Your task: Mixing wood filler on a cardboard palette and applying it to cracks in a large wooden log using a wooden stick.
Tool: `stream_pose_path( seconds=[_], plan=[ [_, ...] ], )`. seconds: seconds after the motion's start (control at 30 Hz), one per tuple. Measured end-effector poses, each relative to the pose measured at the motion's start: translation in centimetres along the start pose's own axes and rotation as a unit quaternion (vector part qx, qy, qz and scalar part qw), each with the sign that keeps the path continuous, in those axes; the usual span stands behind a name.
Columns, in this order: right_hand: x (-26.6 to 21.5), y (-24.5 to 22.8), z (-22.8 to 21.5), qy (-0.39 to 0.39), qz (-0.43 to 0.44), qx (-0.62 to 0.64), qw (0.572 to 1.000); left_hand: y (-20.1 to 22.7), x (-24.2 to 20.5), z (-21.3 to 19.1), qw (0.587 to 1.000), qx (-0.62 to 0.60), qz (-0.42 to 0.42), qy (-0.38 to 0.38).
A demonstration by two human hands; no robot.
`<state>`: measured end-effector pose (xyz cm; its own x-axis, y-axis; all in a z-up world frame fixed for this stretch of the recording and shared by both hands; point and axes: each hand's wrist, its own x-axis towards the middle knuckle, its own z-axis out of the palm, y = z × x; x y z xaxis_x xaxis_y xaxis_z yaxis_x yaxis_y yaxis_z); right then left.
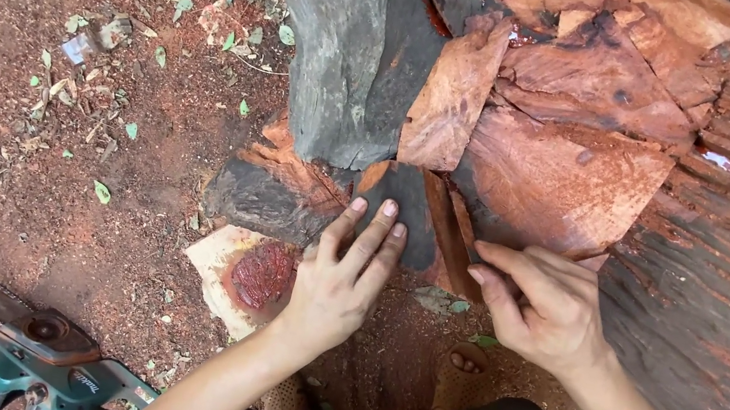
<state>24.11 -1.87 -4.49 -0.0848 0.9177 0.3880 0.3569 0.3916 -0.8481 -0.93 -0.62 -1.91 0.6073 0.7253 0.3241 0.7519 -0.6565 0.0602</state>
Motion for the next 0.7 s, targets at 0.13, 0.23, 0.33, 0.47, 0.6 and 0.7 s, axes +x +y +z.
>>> stream_pose_path(
  seconds=[0.13,0.23,0.33,0.47,0.6,0.7],
  plan=[
    [-1.8,2.6,0.3,-0.016,0.011,0.051,0.999,0.2,0.1,0.0,1.000,0.007,-0.010,0.003],
    [-3.6,3.2,-2.4,0.027,0.087,0.059,0.994,0.2,-0.2,0.5,1.000,0.009,-0.013,0.017],
    [-5.1,1.2,-3.9,0.064,0.164,-0.037,0.984,1.1,-0.6,-0.2,0.997,0.004,-0.043,-0.072],
    [-9.3,3.4,-3.0,0.108,0.105,0.001,0.989,1.2,-0.9,0.4,0.998,0.008,-0.040,-0.053],
    [-9.5,1.4,-2.9,0.133,0.155,-0.004,0.979,1.1,-0.5,0.0,0.996,0.002,-0.038,-0.080],
    [-10.5,1.2,-3.2,0.112,0.194,-0.018,0.974,0.7,0.0,-0.2,0.995,-0.004,-0.037,-0.096]
  ],
)
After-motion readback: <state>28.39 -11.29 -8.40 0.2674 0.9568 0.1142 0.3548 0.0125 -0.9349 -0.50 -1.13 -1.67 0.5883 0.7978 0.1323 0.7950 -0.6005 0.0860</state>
